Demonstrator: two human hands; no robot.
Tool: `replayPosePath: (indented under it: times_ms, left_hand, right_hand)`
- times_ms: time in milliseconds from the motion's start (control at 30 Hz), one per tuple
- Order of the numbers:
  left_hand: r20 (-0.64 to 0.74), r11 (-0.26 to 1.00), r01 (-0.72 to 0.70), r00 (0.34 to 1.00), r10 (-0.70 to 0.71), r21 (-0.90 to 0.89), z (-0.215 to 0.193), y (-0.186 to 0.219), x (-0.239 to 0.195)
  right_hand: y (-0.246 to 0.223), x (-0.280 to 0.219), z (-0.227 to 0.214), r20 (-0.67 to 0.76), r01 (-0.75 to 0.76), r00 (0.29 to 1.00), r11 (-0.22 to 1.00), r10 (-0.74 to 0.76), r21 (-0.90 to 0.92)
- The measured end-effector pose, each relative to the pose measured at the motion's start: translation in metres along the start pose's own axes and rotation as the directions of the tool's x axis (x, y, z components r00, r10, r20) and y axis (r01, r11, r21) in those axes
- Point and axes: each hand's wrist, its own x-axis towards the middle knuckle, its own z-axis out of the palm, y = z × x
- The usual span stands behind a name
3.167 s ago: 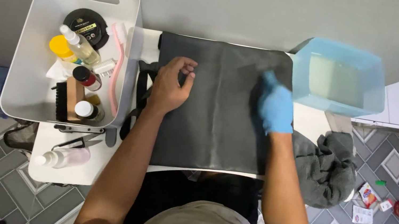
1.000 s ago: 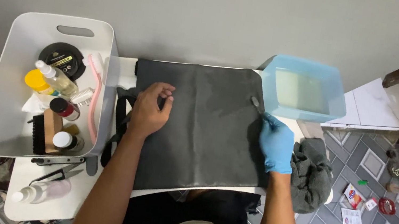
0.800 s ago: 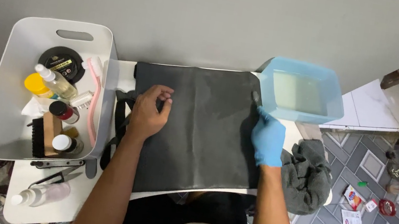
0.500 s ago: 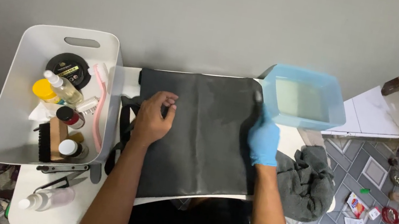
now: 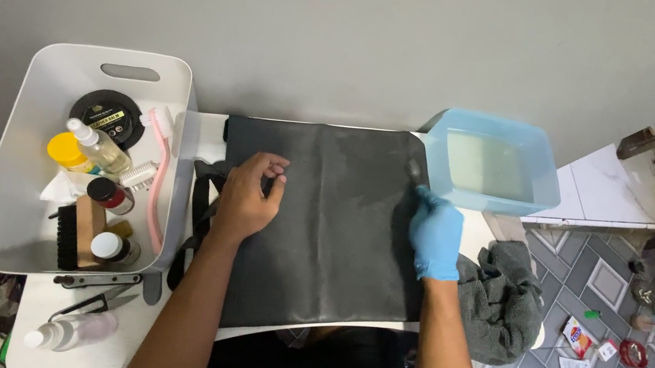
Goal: Cleaning a black bag using a cleaning solution, a small applicator tool, and a cloth at a repair station.
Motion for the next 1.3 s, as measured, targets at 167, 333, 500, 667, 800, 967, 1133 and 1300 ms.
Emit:
replayPosePath:
  times_ms: [167, 333, 500, 667, 800, 967, 1133, 1300]
  left_hand:
    - [0.020, 1.000, 0.013, 1.000, -0.012, -0.016, 0.005, -0.010, 0.004]
    - [0.008, 0.999, 0.038, 0.999, -0.038, 0.003, 0.001, 0.001, -0.001]
    - [0.035, 0.999, 0.031, 0.999, -0.031, -0.013, 0.006, -0.010, 0.002]
    - [0.031, 0.998, 0.061, 0.998, -0.061, 0.016, -0.001, 0.003, 0.000]
    - [0.054, 0.997, 0.075, 0.996, -0.075, 0.007, 0.001, -0.004, 0.003]
    - [0.074, 0.994, 0.110, 0.991, -0.110, 0.004, -0.001, 0.000, 0.003]
    - [0.081, 0.994, 0.112, 0.990, -0.111, -0.006, 0.001, -0.003, 0.002]
    - [0.091, 0.992, 0.126, 0.988, -0.126, 0.008, -0.001, 0.001, 0.004]
  right_hand:
    - [-0.018, 0.002, 0.013, 0.035, -0.033, 0.999, 0.998, 0.031, 0.050]
    - [-0.009, 0.008, 0.017, -0.035, -0.037, 0.999, 0.999, 0.037, 0.003]
    - [-0.048, 0.002, 0.015, 0.222, -0.046, 0.975, 0.995, 0.026, 0.085]
    - [-0.016, 0.025, 0.031, 0.153, -0.074, 0.986, 0.994, 0.061, 0.076]
    - [-0.036, 0.020, 0.020, 0.303, -0.219, 0.946, 0.919, 0.117, 0.329]
    - [-0.015, 0.042, 0.054, 0.321, -0.314, 0.922, 0.904, 0.218, 0.290]
    - [-0.015, 0.058, 0.050, 0.249, -0.375, 0.917, 0.883, 0.310, 0.282]
    - [-0.077, 0.020, 0.001, 0.616, -0.535, 0.769, 0.699, 0.170, 0.474]
